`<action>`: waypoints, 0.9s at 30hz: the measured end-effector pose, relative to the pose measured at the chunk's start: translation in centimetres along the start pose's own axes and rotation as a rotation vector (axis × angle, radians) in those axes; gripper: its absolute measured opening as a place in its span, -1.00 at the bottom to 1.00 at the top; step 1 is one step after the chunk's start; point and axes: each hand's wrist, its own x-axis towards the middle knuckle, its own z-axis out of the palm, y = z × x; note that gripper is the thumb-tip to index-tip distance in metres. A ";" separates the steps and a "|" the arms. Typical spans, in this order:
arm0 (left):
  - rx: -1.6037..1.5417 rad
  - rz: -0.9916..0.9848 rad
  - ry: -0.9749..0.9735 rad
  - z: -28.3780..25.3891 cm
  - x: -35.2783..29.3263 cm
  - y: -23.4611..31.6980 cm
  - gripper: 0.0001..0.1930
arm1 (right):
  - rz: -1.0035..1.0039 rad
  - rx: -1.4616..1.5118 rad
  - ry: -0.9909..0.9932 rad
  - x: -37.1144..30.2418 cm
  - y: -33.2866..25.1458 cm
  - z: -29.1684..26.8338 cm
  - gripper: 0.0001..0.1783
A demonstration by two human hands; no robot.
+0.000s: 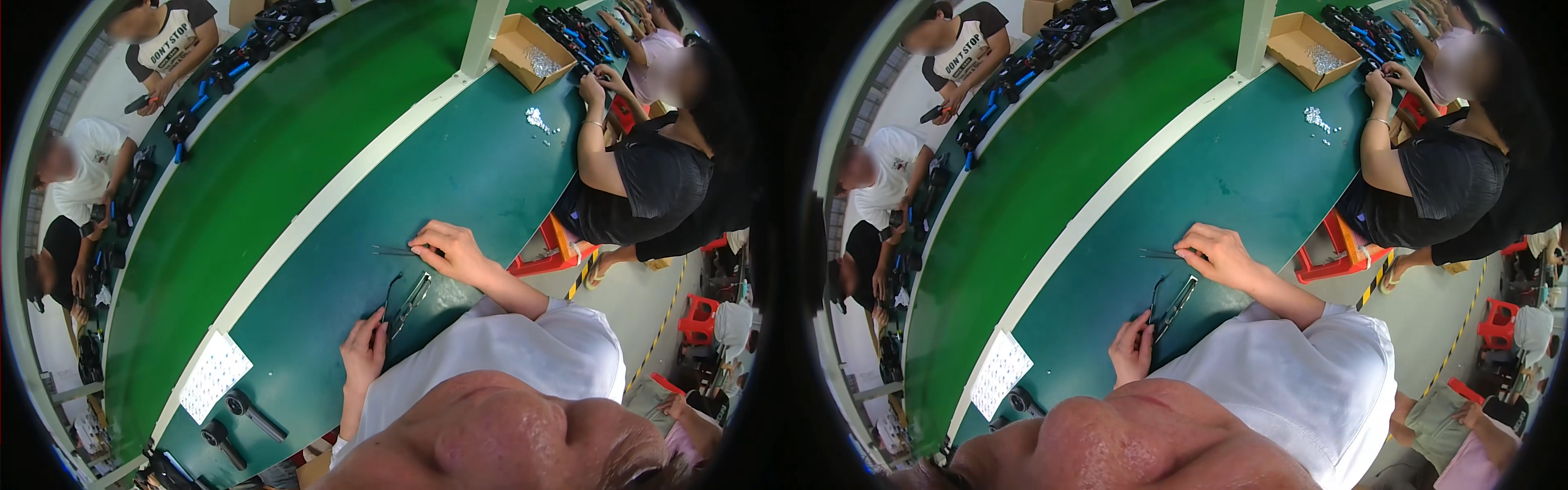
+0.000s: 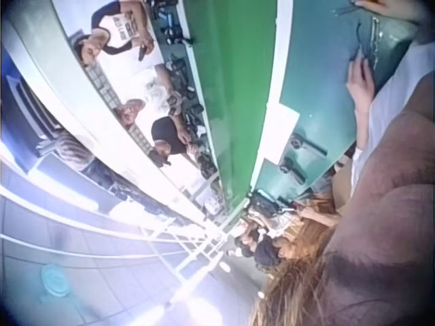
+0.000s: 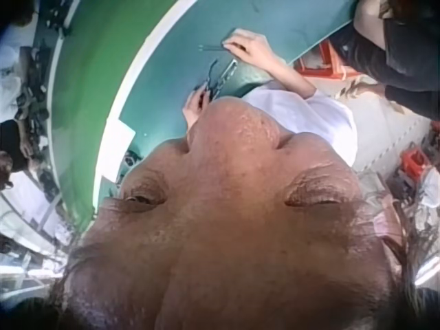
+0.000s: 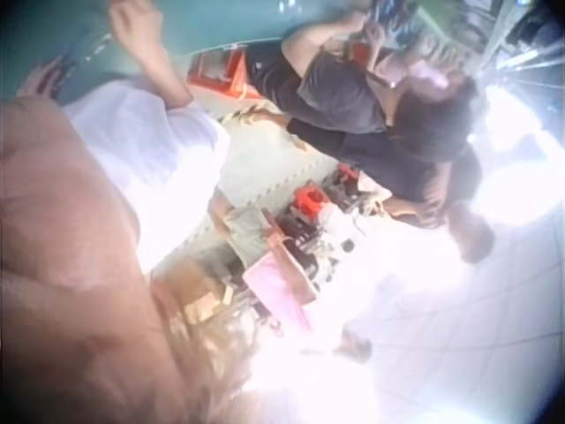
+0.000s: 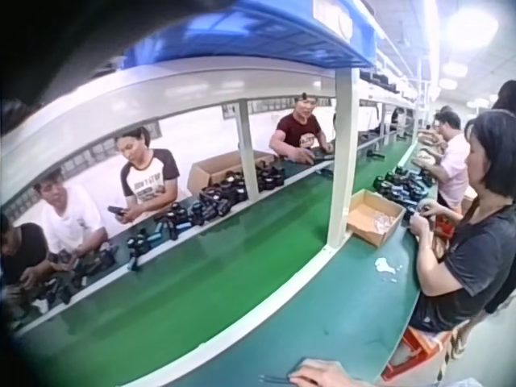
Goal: Assembling or inspecting electronic components and frames on a factory production line.
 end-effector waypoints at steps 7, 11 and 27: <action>-0.014 -0.017 -0.003 0.1 -0.1 -0.2 -0.71 | 0.004 -0.001 -0.005 -0.1 0.0 0.0 -0.94; -0.013 -0.013 -0.005 0.1 -0.1 -0.2 -0.71 | -0.009 -0.006 0.002 0.0 -0.1 0.0 -0.94; -0.027 -0.024 -0.003 0.1 0.0 -0.2 -0.71 | -0.039 -0.026 0.018 0.1 -0.1 0.0 -0.93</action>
